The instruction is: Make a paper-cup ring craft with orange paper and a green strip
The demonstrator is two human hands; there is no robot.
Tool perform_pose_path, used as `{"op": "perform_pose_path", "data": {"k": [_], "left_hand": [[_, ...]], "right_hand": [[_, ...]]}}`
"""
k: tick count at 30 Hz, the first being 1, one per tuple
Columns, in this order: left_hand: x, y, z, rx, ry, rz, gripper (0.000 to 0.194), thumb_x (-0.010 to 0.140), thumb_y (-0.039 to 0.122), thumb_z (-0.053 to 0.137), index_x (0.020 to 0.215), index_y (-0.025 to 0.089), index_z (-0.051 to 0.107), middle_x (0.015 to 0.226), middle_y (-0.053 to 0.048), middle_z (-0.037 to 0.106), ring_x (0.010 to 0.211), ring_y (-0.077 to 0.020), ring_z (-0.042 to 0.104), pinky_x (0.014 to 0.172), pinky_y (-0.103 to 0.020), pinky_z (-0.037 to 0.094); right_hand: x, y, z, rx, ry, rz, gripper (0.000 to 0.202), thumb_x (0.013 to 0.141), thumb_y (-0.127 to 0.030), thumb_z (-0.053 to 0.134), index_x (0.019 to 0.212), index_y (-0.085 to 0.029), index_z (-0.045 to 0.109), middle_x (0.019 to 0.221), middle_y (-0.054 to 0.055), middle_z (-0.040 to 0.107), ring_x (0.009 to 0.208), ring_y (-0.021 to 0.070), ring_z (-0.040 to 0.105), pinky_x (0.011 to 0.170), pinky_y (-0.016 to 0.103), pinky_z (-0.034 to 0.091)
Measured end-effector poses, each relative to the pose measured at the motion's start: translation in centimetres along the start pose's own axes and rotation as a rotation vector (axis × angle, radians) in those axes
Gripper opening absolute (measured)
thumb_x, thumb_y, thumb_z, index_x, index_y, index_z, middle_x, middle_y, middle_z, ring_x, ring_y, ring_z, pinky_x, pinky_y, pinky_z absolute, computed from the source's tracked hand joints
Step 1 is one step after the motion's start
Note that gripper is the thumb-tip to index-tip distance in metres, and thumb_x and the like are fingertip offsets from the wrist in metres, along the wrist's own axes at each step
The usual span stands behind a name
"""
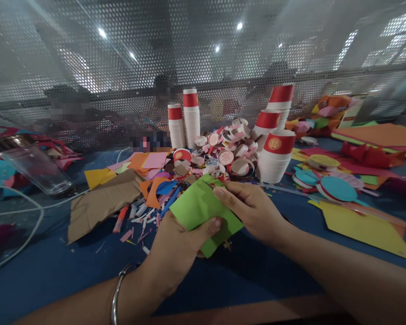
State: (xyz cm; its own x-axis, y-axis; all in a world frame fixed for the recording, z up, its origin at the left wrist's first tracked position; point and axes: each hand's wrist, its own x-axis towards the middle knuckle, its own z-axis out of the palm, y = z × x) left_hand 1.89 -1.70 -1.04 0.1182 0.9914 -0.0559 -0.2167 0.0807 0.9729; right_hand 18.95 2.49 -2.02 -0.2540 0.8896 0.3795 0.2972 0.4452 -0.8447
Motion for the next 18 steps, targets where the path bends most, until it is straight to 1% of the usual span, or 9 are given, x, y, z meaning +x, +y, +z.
{"op": "perform_pose_path", "data": {"k": [4,8,11,13,16,18], "left_hand": [[-0.12,-0.15,-0.07,-0.001,-0.004,-0.009,0.057,0.070,0.025,0.095,0.123,0.020,0.076,0.106,-0.008,0.085,0.088,-0.0242,0.080,0.076,-0.032,0.067],[-0.08,-0.31,-0.04,-0.037,-0.047,-0.004,0.057,0.071,0.023,0.095,0.125,0.021,0.076,0.105,-0.007,0.085,0.085,-0.0219,0.080,0.075,-0.030,0.067],[0.03,-0.33,-0.05,-0.056,-0.074,-0.006,0.058,0.070,0.022,0.096,0.125,0.022,0.076,0.105,-0.006,0.084,0.084,-0.0210,0.080,0.076,-0.030,0.068],[0.08,-0.23,-0.12,-0.058,-0.082,-0.006,0.053,0.072,0.021,0.095,0.122,0.021,0.077,0.105,-0.006,0.084,0.085,-0.0205,0.080,0.077,-0.029,0.067],[0.07,-0.05,-0.26,-0.054,-0.093,-0.012,0.041,0.074,0.021,0.093,0.113,0.020,0.080,0.101,-0.006,0.085,0.083,-0.0195,0.079,0.076,-0.028,0.067],[0.00,0.01,-0.28,-0.045,-0.093,-0.017,0.038,0.074,0.021,0.093,0.109,0.019,0.081,0.098,-0.005,0.085,0.081,-0.0192,0.079,0.074,-0.028,0.067]], "right_hand": [[-0.04,-0.09,0.02,0.016,-0.005,-0.001,0.054,0.098,-0.065,0.053,0.066,-0.023,0.042,0.065,-0.003,0.039,0.060,0.0125,0.037,0.054,0.028,0.030],[-0.06,-0.03,0.01,0.010,-0.002,0.024,0.053,0.097,-0.066,0.054,0.067,-0.023,0.044,0.065,-0.004,0.038,0.061,0.0129,0.037,0.053,0.028,0.031],[-0.03,0.02,-0.03,0.012,-0.003,-0.001,0.053,0.098,-0.064,0.054,0.066,-0.023,0.042,0.065,-0.003,0.039,0.061,0.0127,0.037,0.054,0.028,0.031],[-0.02,0.03,-0.07,0.016,-0.001,-0.020,0.053,0.099,-0.062,0.053,0.065,-0.023,0.041,0.065,-0.003,0.039,0.061,0.0124,0.037,0.055,0.028,0.031],[-0.03,0.00,-0.10,0.015,0.014,-0.031,0.054,0.100,-0.061,0.052,0.064,-0.023,0.038,0.063,-0.004,0.036,0.059,0.0120,0.035,0.054,0.028,0.030],[-0.04,-0.06,-0.13,0.023,0.018,-0.032,0.055,0.101,-0.062,0.052,0.064,-0.024,0.037,0.062,-0.005,0.035,0.058,0.0116,0.033,0.053,0.028,0.029]]}}
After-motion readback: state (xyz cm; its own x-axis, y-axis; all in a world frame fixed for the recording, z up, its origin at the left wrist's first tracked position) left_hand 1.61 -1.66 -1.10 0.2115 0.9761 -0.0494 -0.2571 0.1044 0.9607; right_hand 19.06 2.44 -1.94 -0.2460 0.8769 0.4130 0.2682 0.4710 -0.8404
